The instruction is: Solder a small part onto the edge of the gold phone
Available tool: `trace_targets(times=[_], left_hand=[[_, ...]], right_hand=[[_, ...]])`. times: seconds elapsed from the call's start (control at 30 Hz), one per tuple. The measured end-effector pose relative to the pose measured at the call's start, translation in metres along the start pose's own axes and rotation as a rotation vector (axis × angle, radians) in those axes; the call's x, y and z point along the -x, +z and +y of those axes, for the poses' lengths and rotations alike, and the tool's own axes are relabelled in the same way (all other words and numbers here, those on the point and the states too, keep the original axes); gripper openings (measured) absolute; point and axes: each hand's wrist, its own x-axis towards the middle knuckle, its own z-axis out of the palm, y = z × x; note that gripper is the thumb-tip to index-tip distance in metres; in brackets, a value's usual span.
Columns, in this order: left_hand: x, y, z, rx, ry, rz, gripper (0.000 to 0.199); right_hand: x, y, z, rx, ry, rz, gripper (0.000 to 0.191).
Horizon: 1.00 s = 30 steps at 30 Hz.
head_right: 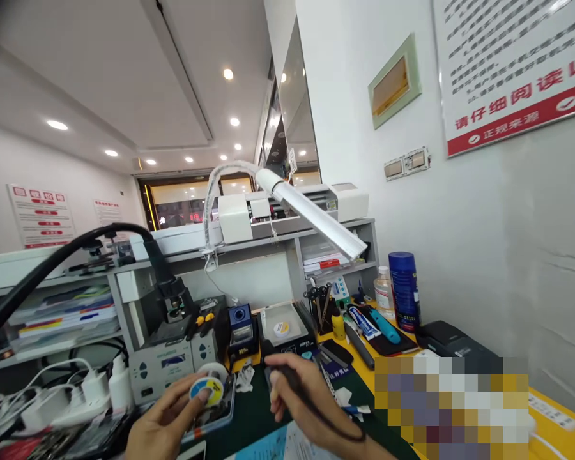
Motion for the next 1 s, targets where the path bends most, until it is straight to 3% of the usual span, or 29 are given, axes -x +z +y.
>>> trace_targets(times=[0.13,0.33,0.5,1.0], left_hand=[[0.0,-0.006,0.006,-0.005,0.002,0.027,0.055],[0.001,-0.015,0.008,-0.011,0.003,0.055,0.058],[0.007,-0.013,0.012,-0.07,0.087,0.106,0.053],[0.019,-0.008,0.023,-0.214,0.27,0.214,0.033]], right_hand=[[-0.003,-0.015,-0.019,-0.254,0.042,0.067,0.062],[-0.009,-0.036,-0.024,-0.359,0.072,0.179,0.041],[-0.01,-0.036,-0.016,-0.422,0.157,0.209,0.027],[-0.007,-0.034,-0.012,-0.364,0.217,0.204,0.029]])
